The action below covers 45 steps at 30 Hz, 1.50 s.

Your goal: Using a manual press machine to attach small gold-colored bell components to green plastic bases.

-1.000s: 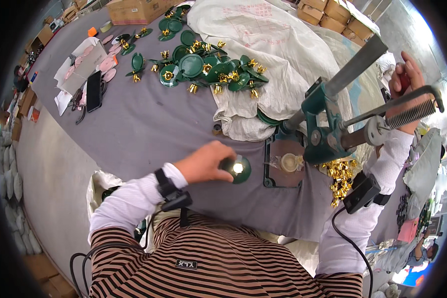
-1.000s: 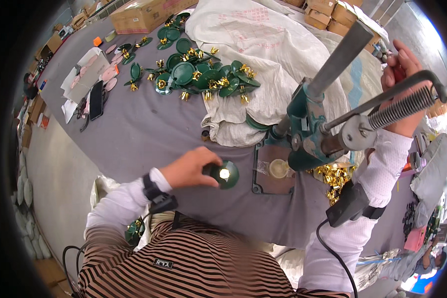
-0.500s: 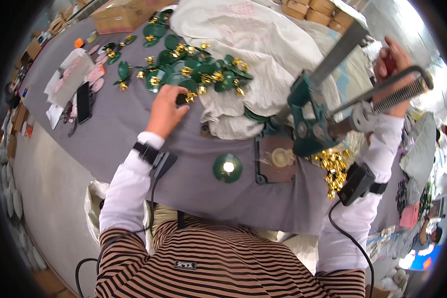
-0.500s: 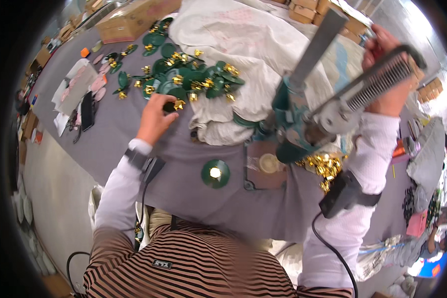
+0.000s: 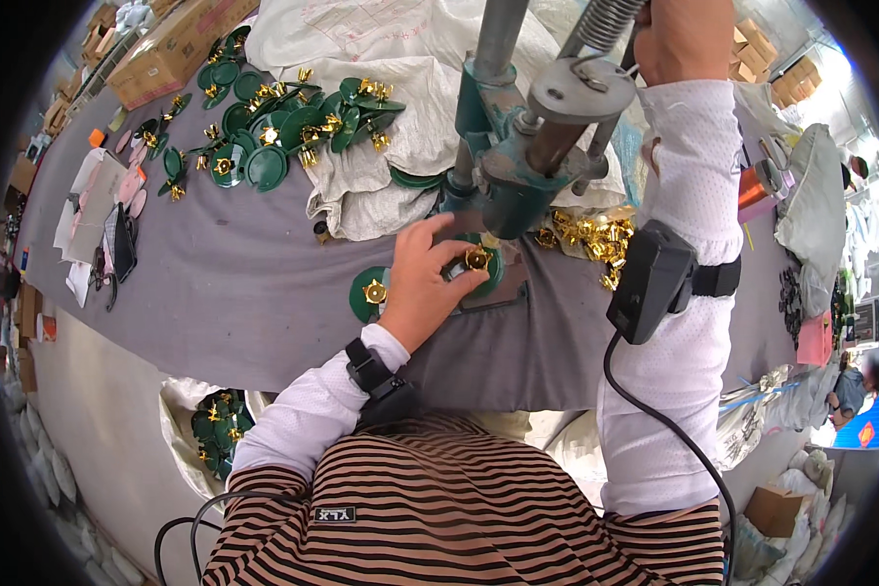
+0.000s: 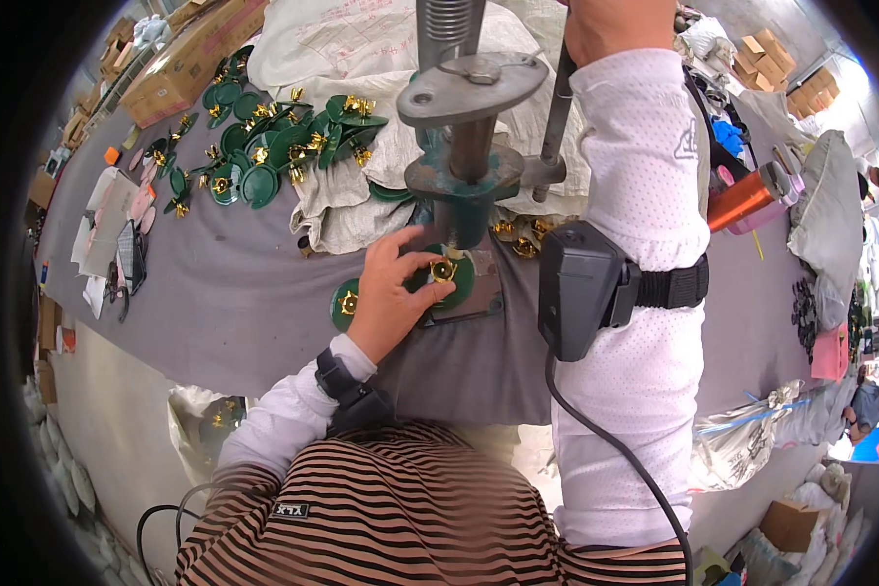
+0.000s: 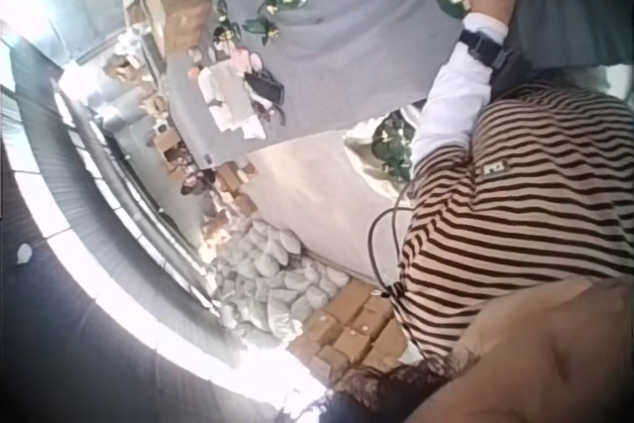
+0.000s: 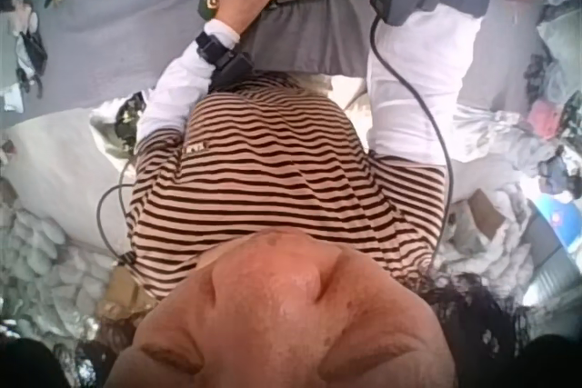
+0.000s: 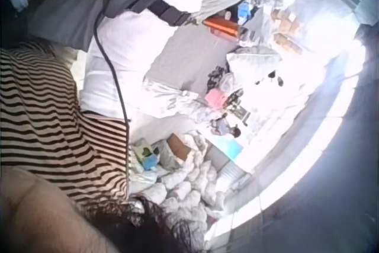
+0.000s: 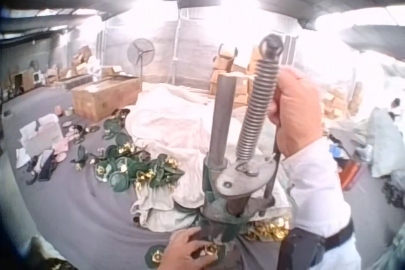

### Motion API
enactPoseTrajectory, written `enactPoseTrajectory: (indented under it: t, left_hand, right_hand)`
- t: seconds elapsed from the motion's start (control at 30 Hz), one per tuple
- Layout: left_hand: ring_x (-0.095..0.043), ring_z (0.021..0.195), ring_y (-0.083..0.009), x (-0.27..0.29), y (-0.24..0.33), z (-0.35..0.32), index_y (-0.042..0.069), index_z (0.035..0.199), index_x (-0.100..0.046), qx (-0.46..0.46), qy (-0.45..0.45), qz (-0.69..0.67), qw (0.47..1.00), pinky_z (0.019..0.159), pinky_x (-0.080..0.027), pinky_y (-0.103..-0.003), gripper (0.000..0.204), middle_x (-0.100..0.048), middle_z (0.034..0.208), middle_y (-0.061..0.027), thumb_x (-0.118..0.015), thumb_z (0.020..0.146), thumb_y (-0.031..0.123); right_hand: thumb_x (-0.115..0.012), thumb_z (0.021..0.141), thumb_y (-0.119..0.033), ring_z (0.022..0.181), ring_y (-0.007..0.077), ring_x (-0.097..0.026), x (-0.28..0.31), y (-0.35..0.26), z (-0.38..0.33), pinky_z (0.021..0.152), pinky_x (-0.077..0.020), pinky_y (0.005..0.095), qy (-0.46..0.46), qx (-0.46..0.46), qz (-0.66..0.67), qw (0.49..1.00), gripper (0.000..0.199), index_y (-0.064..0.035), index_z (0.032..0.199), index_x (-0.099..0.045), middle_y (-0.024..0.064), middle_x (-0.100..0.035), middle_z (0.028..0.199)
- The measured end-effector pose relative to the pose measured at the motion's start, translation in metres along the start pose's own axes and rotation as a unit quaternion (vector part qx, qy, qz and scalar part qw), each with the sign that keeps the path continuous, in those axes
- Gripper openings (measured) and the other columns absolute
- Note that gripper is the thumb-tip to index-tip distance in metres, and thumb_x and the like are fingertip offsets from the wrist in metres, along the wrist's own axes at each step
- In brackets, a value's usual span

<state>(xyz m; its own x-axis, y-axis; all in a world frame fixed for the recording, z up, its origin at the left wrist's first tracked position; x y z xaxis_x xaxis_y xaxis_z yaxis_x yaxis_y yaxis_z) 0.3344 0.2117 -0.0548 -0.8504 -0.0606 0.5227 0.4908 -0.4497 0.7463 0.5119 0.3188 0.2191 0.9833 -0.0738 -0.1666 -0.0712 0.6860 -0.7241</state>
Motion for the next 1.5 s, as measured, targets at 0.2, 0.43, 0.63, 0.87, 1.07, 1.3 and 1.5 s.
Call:
enactPoseTrajectory:
  t: [0.2, 0.43, 0.63, 0.87, 1.07, 1.3, 1.5]
  left_hand:
    - [-0.046, 0.119, -0.0334, -0.030, 0.000, 0.016, 0.005, 0.091, -0.070, 0.010, 0.007, 0.015, 1.000, 0.100, -0.036, -0.043, 0.032, -0.056, 0.122, -0.0125, -0.081, 0.067, 0.021]
    - [-0.046, 0.119, -0.0326, -0.020, 0.003, 0.015, 0.005, 0.097, -0.067, -0.013, 0.014, 0.049, 0.999, 0.101, -0.034, -0.043, 0.038, -0.056, 0.122, -0.0115, -0.082, 0.065, 0.020]
    - [-0.052, 0.109, -0.0309, -0.017, 0.021, 0.021, 0.005, 0.111, -0.060, -0.030, -0.021, 0.020, 0.999, 0.094, -0.040, -0.040, 0.052, -0.060, 0.109, -0.0109, -0.082, 0.066, 0.017]
    - [-0.060, 0.086, -0.0243, -0.023, 0.005, 0.018, 0.003, 0.118, -0.056, 0.046, -0.020, -0.047, 0.998, 0.078, -0.050, -0.035, 0.055, -0.062, 0.095, -0.0106, -0.081, 0.070, 0.016]
    - [-0.059, 0.081, -0.0222, -0.019, 0.001, 0.013, 0.004, 0.119, -0.056, 0.048, 0.013, -0.062, 0.997, 0.075, -0.050, -0.034, 0.054, -0.065, 0.094, -0.0086, -0.079, 0.072, 0.017]
    - [-0.059, 0.060, -0.0248, 0.081, -0.004, 0.009, 0.006, 0.107, -0.060, 0.065, -0.166, 0.014, 0.984, 0.061, -0.049, -0.037, 0.033, -0.065, 0.075, -0.0100, -0.069, 0.076, 0.016]
    - [-0.063, 0.072, -0.0377, 0.055, -0.041, -0.019, 0.006, 0.096, -0.059, 0.042, -0.333, 0.197, 0.921, 0.065, -0.049, -0.046, 0.024, -0.066, 0.077, -0.0158, -0.061, 0.079, 0.023]
  right_hand:
    - [-0.055, 0.090, -0.015, 0.046, 0.0043, -0.043, 0.008, -0.013, -0.006, 0.038, -0.0282, 0.0193, 0.025, 0.023, -0.019, 0.999, 0.015, -0.0024, 0.088, -0.062, -0.0011, -0.054, 0.064]
    - [-0.036, 0.099, -0.020, 0.082, 0.0259, -0.055, 0.072, -0.090, -0.165, 0.097, -0.0443, 0.0473, 0.051, 0.216, -0.095, 0.970, 0.032, 0.0048, 0.097, -0.057, 0.0150, -0.056, 0.089]
    - [-0.059, 0.079, -0.003, 0.103, 0.0322, -0.061, 0.107, -0.037, -0.307, 0.106, -0.0358, 0.0551, -0.058, 0.017, -0.232, 0.971, 0.010, -0.0068, 0.075, -0.067, 0.0073, -0.064, 0.080]
    - [-0.050, 0.093, -0.016, 0.062, 0.0267, -0.061, 0.075, -0.092, -0.177, 0.077, -0.0542, 0.0443, -0.035, 0.111, -0.076, 0.990, 0.024, 0.0050, 0.097, -0.063, 0.0163, -0.061, 0.074]
    - [-0.055, 0.091, -0.015, 0.048, 0.0052, -0.047, 0.025, -0.037, -0.013, 0.040, -0.0302, 0.0188, 0.061, 0.098, -0.153, 0.981, 0.017, -0.0007, 0.093, -0.064, 0.0002, -0.055, 0.065]
    - [-0.061, 0.089, -0.011, 0.057, 0.0081, -0.053, 0.016, -0.011, 0.004, 0.048, -0.0441, 0.0202, 0.039, 0.125, -0.129, 0.983, 0.019, 0.0038, 0.100, -0.066, 0.0030, -0.058, 0.069]
    - [-0.060, 0.092, -0.014, 0.065, 0.0117, -0.056, 0.033, 0.011, 0.024, 0.058, -0.0484, 0.0190, 0.032, 0.018, -0.097, 0.995, 0.028, 0.0027, 0.113, -0.066, 0.0090, -0.064, 0.084]
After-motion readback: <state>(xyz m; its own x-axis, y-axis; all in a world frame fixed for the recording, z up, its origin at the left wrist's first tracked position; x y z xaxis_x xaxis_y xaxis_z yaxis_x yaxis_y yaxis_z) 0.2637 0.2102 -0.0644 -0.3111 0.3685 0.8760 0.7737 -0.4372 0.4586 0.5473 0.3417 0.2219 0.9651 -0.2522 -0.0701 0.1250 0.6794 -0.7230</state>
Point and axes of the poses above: each hand's wrist, its own z-axis towards the middle knuckle, its own x-axis out of the back of the hand, y = z × x, the point moved 8 cm from there along z, towards the middle knuckle
